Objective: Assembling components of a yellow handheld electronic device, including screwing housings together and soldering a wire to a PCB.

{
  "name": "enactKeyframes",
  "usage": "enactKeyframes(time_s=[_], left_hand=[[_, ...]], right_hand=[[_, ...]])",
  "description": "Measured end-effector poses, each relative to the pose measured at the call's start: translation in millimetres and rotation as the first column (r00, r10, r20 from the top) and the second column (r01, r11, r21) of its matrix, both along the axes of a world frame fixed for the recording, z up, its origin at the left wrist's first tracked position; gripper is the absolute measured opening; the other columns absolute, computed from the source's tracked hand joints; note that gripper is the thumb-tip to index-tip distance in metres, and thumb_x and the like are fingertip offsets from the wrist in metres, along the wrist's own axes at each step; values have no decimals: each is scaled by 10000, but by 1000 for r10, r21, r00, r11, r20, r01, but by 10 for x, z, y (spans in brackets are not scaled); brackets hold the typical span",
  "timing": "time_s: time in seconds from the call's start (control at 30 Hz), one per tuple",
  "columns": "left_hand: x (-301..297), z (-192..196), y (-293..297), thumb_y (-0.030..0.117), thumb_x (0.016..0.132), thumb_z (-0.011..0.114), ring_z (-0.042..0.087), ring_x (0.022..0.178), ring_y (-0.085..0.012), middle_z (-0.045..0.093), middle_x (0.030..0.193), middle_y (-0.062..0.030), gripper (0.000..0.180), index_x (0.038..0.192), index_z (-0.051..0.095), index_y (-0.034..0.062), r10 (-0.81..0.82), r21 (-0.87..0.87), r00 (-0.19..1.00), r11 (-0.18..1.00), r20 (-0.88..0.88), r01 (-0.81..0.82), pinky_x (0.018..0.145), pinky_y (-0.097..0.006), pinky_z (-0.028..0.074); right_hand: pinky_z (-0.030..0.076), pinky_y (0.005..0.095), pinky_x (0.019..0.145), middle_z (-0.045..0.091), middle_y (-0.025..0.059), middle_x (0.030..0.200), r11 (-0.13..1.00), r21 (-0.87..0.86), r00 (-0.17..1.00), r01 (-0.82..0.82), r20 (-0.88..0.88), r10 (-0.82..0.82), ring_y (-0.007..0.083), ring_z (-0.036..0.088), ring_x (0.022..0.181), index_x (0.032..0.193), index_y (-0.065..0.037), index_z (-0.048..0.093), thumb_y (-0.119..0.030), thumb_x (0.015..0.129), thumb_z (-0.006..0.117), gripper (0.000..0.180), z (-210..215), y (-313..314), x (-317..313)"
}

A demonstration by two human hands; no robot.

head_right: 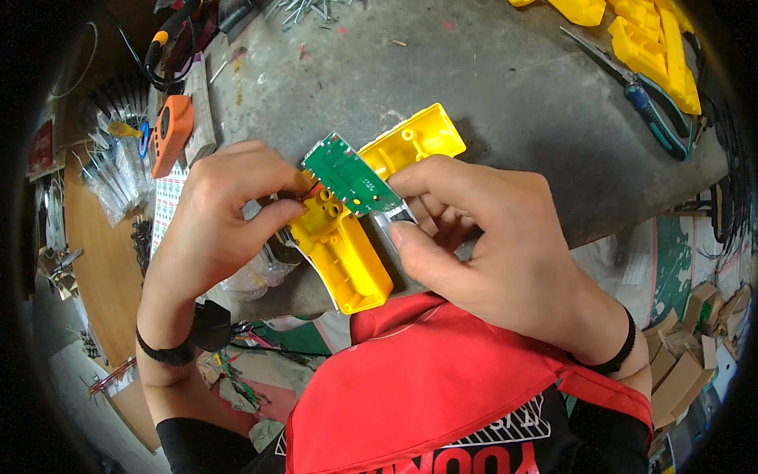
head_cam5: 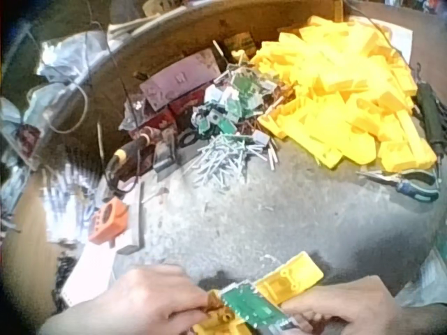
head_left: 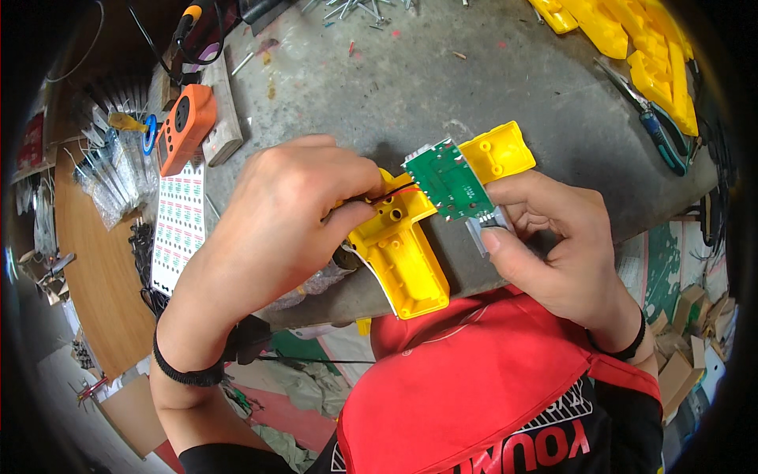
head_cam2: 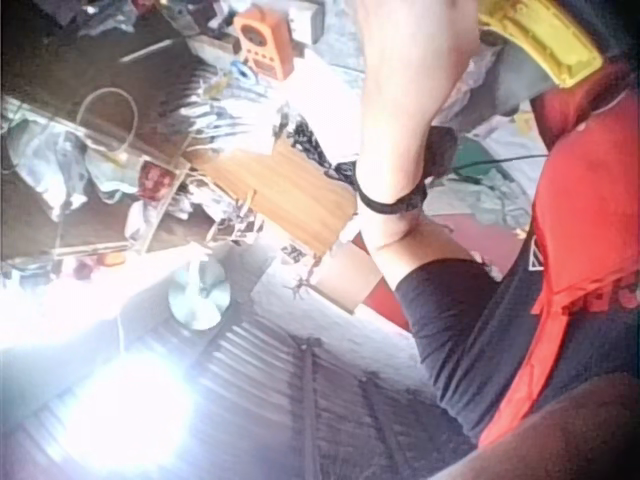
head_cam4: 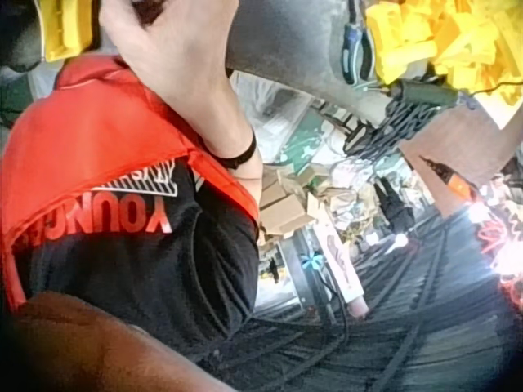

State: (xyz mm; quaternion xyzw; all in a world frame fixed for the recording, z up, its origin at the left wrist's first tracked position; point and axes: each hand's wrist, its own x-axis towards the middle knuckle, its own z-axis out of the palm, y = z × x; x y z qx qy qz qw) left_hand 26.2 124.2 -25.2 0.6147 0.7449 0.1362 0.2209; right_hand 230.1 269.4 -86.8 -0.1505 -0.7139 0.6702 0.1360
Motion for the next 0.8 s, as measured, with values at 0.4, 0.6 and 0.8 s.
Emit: enactKeyframes(time_s=[0.4,0.6,0.8], left_hand=[[-40,22,-31,8,707,712,596,728,-268,643,744,-98,121,824,684,4,-16,-42,1000,999,27,17,655,-360,472],[-60,14,-24,25,709,719,591,732,-271,641,744,-98,125,826,679,6,-50,-67,999,997,-8,50,662,-372,472],[7,71,-58,42,708,722,573,797,-300,607,792,-97,130,825,677,10,-84,-92,989,993,-122,73,704,-384,468]], right_hand=[[456,191,603,664,31,806,991,84,994,-104,24,102,32,578,685,1071,61,643,37,837,648,235,67,16,-36],[451,192,599,657,28,797,988,87,991,-127,46,124,33,577,687,1087,59,636,36,843,649,245,47,18,-45],[424,202,606,597,30,719,986,-123,993,-112,28,116,46,548,632,1337,21,514,40,861,613,486,35,-50,-65]])
